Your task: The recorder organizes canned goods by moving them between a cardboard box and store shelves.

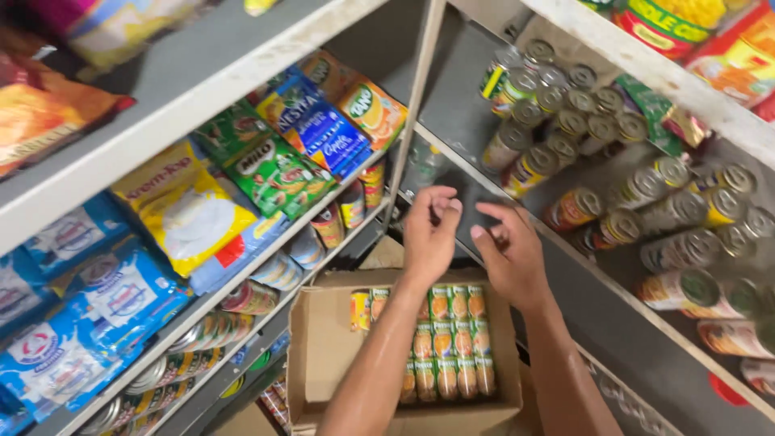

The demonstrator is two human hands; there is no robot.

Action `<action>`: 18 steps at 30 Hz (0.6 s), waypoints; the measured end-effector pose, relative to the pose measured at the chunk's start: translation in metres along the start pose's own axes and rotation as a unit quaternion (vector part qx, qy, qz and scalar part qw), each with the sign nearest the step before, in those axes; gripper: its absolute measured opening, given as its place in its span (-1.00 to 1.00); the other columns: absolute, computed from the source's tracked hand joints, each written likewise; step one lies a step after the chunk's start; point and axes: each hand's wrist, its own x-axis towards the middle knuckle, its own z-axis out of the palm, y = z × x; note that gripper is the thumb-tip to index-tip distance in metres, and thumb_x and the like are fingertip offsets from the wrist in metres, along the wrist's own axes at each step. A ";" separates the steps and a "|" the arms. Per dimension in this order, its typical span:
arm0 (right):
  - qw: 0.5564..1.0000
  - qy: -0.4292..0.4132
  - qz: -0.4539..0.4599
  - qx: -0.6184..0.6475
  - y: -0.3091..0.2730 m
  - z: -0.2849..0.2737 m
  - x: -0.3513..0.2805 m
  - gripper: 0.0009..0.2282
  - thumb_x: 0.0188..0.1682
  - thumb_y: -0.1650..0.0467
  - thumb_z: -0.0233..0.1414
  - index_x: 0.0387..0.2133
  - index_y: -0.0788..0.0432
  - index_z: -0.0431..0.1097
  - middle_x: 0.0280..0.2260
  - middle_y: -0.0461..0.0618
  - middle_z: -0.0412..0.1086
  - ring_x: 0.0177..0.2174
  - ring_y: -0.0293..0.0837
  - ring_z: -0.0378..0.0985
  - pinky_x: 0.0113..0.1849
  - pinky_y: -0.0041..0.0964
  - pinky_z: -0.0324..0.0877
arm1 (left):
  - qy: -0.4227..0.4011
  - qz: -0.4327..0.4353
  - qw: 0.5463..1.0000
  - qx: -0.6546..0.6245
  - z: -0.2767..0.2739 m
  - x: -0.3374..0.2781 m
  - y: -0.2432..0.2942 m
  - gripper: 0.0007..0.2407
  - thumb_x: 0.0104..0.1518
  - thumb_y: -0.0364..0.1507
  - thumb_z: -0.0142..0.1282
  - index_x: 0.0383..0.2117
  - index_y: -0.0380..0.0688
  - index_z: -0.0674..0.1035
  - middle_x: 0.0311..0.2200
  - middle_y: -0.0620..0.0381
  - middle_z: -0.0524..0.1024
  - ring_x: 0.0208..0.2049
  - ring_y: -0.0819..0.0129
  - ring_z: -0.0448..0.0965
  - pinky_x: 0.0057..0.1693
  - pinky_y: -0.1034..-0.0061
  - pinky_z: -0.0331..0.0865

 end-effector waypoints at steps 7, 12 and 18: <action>1.000 0.017 -0.023 0.000 -0.027 0.007 0.011 -0.73 0.00 0.49 0.13 -0.02 0.24 0.42 -0.16 -0.03 0.32 -0.43 -0.35 0.43 -0.40 -0.45 0.36 | -0.034 0.054 0.998 0.029 -0.014 0.018 0.025 -0.83 0.21 -0.50 0.16 -0.12 -0.27 0.55 -0.39 0.19 0.51 -0.35 0.53 0.44 -0.17 0.61 0.40; 0.981 0.077 -0.127 -0.128 -0.045 -0.015 0.030 -0.72 0.00 0.50 0.12 -0.01 0.24 0.39 -0.08 0.09 0.32 -0.33 -0.18 0.50 -0.37 -0.35 0.44 | -0.084 0.100 0.990 0.053 0.003 0.050 0.031 -0.79 0.22 -0.51 0.09 -0.05 -0.26 0.52 -0.33 0.18 0.59 -0.30 0.50 0.54 -0.12 0.58 0.45; 0.950 0.132 -0.189 -0.208 -0.030 -0.030 0.063 -0.71 -0.04 0.45 0.13 -0.05 0.28 0.39 -0.11 0.19 0.34 -0.15 0.10 0.47 -0.18 -0.11 0.44 | -0.131 0.119 0.983 -0.042 0.039 0.113 -0.014 -0.77 0.23 -0.52 0.08 -0.01 -0.27 0.52 -0.25 0.16 0.59 -0.18 0.50 0.56 -0.01 0.60 0.44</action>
